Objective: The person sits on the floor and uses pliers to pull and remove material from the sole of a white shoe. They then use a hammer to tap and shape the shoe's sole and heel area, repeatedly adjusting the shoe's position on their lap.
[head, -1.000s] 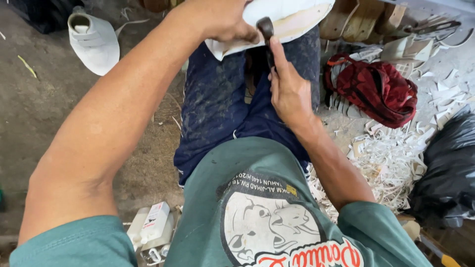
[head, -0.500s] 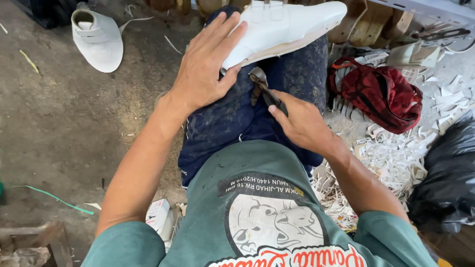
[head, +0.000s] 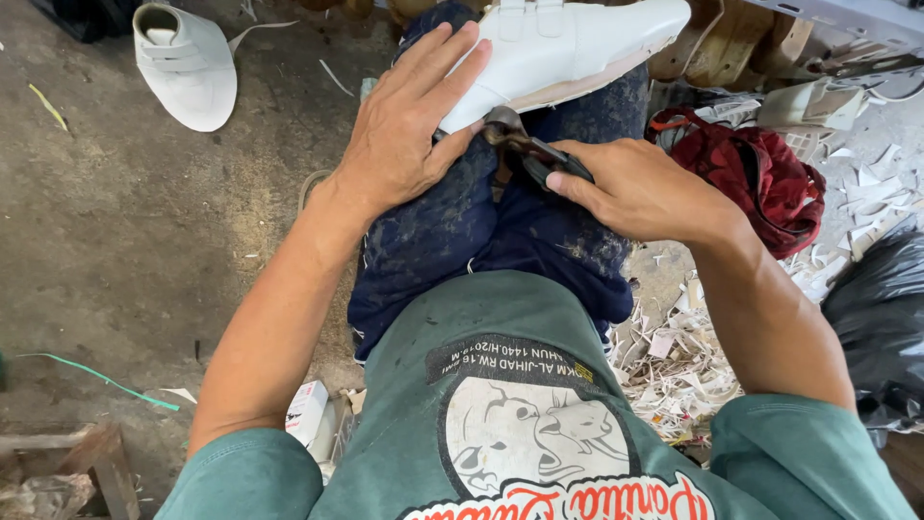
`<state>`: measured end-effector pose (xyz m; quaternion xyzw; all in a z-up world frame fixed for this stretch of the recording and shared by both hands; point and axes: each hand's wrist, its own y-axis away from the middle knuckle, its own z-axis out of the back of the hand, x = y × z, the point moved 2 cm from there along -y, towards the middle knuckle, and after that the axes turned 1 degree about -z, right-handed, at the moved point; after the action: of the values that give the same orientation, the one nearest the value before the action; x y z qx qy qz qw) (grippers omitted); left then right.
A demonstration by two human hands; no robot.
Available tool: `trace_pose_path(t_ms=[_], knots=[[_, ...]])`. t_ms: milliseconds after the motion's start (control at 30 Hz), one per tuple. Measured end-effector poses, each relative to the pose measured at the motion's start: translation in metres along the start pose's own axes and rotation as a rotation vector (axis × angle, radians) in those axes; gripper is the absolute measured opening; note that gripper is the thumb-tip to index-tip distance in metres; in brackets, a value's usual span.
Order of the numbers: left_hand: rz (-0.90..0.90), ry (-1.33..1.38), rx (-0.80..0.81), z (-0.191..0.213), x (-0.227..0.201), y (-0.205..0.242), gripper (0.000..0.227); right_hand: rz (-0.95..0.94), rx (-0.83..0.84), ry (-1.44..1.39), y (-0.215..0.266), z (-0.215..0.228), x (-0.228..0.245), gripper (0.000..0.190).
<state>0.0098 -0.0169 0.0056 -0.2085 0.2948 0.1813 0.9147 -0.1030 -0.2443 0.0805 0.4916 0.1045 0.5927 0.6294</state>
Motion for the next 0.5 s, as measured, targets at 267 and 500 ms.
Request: trace_pose_path(t_ms=[267,500], knots=[[-0.006,0.044,0.027,0.006,-0.003,-0.005,0.062,-0.008,0.076,-0.072,0.002,-0.012,0.009,0.056],[0.043,0.123,0.073,0.010,-0.007,-0.007,0.056,0.090,-0.003,-0.175,-0.007,-0.004,-0.013,0.049]])
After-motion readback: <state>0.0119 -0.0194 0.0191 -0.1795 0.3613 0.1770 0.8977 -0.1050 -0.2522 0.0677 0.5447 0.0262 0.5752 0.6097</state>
